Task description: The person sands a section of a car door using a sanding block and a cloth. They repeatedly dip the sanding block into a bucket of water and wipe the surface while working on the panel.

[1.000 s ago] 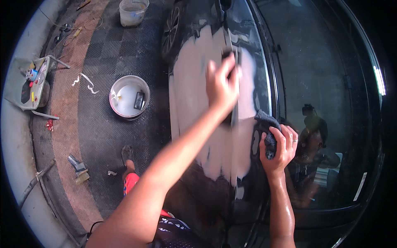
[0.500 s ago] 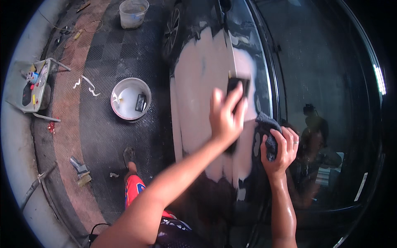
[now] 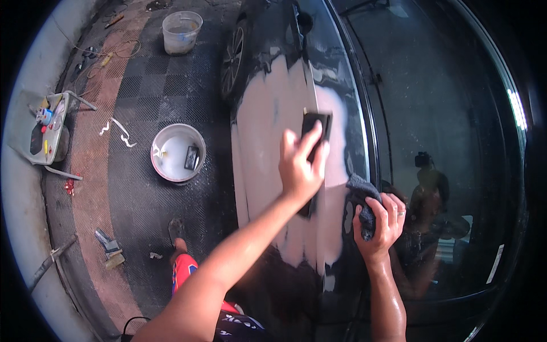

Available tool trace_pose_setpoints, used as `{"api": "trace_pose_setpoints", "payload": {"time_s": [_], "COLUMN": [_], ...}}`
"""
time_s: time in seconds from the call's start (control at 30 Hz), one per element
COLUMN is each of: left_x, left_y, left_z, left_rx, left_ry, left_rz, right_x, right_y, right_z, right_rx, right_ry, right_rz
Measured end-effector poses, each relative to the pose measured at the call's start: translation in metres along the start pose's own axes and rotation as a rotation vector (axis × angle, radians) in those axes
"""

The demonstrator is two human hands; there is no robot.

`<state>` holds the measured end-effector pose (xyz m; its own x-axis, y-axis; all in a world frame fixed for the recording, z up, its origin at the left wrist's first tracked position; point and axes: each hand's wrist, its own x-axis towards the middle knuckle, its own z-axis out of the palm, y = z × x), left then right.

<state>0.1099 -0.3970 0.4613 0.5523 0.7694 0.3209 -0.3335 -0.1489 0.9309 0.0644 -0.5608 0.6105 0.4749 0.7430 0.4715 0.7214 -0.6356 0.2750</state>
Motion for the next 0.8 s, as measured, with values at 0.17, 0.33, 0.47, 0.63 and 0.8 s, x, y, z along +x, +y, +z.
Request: {"api": "trace_pose_setpoints", "payload": {"time_s": [0.17,0.33,0.47,0.63,0.8], "left_x": [0.158,0.051,-0.119,-0.196,-0.024], "left_y": [-0.063,-0.023,0.057,0.099,0.011], "left_z": [0.037,0.030,-0.027,-0.055,0.005], "left_rx": [0.200,0.090,0.092,0.081,0.132], "left_ry": [0.204,0.105,0.002,-0.097,0.164], "left_rz": [-0.202,-0.202,-0.104,-0.074,-0.160], "right_x": [0.013,0.001,0.001,-0.005,0.002], "right_y": [-0.006,0.005,0.003,0.009,0.008], "right_z": [0.005,0.004,0.011,0.010,0.018], "right_rx": [0.037,0.001,0.037,0.044,0.027], "right_ry": [0.009,0.009,0.078,0.141,0.188], "right_rz": [-0.045,-0.048,-0.075,-0.073,-0.127]}}
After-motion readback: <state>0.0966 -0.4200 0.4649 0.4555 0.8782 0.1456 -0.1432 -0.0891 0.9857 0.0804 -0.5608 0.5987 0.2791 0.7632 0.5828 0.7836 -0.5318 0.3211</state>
